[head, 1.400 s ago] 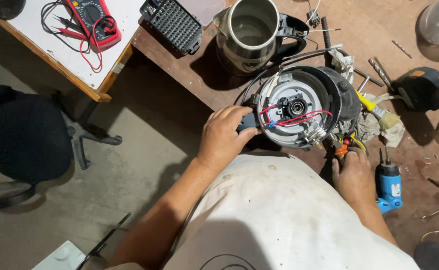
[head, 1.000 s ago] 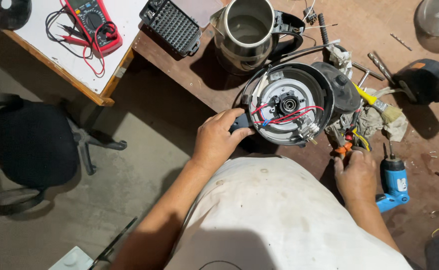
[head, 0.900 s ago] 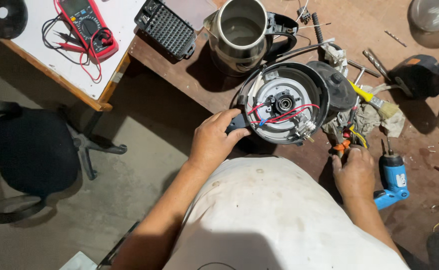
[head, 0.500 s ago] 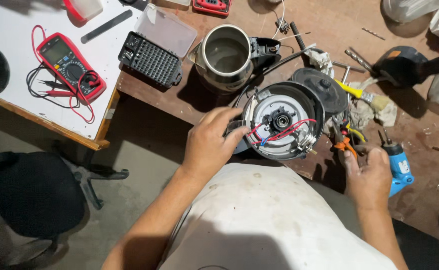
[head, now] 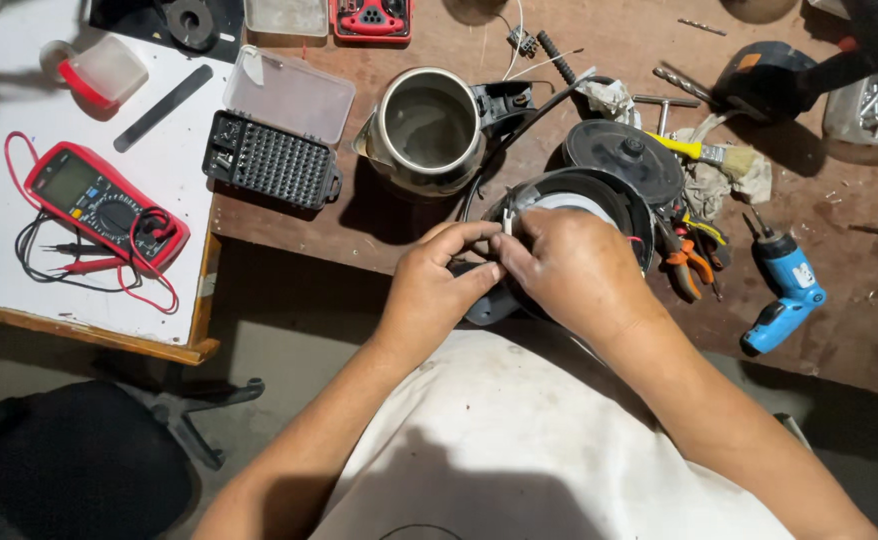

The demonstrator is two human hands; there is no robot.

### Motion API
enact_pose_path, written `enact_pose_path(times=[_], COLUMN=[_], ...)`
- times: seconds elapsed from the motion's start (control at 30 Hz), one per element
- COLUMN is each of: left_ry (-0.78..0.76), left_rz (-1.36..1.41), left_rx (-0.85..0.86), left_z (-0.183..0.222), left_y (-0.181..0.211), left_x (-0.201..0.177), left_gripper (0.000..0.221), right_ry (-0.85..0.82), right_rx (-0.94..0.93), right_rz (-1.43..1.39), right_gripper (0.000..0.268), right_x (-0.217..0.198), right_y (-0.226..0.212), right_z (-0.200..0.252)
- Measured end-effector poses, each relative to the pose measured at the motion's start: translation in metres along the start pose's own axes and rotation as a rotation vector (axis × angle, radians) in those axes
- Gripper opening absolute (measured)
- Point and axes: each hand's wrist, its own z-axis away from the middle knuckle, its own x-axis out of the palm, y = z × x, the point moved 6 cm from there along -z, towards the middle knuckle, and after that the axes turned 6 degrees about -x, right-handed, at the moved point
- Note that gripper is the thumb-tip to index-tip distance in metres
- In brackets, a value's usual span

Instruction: The person disassembles the base of a kettle, uses a multimeter to test the internal electrical components, and then uses a screwdriver and a power drill to reassemble the parts at a workbench.

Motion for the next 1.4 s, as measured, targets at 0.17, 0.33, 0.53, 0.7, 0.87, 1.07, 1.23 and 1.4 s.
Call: enact_pose_path(times=[0.17, 0.33, 0.53, 0.7, 0.87, 1.07, 1.23, 1.4], left_ry=[-0.006, -0.056, -0.102, -0.159, -0.17, -0.172, -0.161, 0.004], left_rz=[0.023, -0.052, -0.511, -0.651, -0.685, -0.697, -0.721, -0.808], left_rx=[-0.025, -0.02, 0.36, 0.41, 0.376, 0.372, 0.371, 0.678], left_z=[-0.001, 0.004, 0.008, 0.0, -0.005, -0.004, -0.001, 0.01], left_y=[0.006, 0.018, 0.046, 0.05, 0.051, 0.046, 0.046, 0.073], left_x=[-0.008, -0.012, -0.005, 0.01, 0.01, 0.015, 0.015, 0.021], left_gripper=[0.058, 0.063, 0.054, 0.061, 0.061, 0.062, 0.062, 0.051], right_ry=[0.068, 0.168, 0.344, 0.227, 0.308, 0.221, 0.287, 0.333], right_rx=[0.036, 0.077, -0.142, -0.178, -0.291, -0.25, -0.278, -0.329], right_rz=[-0.379, -0.534, -0.118, 0.058, 0.065, -0.001, -0.167, -0.232], right_gripper=[0.029, 0.019, 0.02, 0.088, 0.085, 0.083, 0.057, 0.056], right_x=[-0.005, -0.024, -0.058, -0.031, -0.024, -0.018, -0.019, -0.021], right_y=[0.025, 0.043, 0.043, 0.053, 0.045, 0.046, 0.053, 0.066], right_z=[0.017, 0.062, 0.083, 0.059, 0.051, 0.049, 0.052, 0.06])
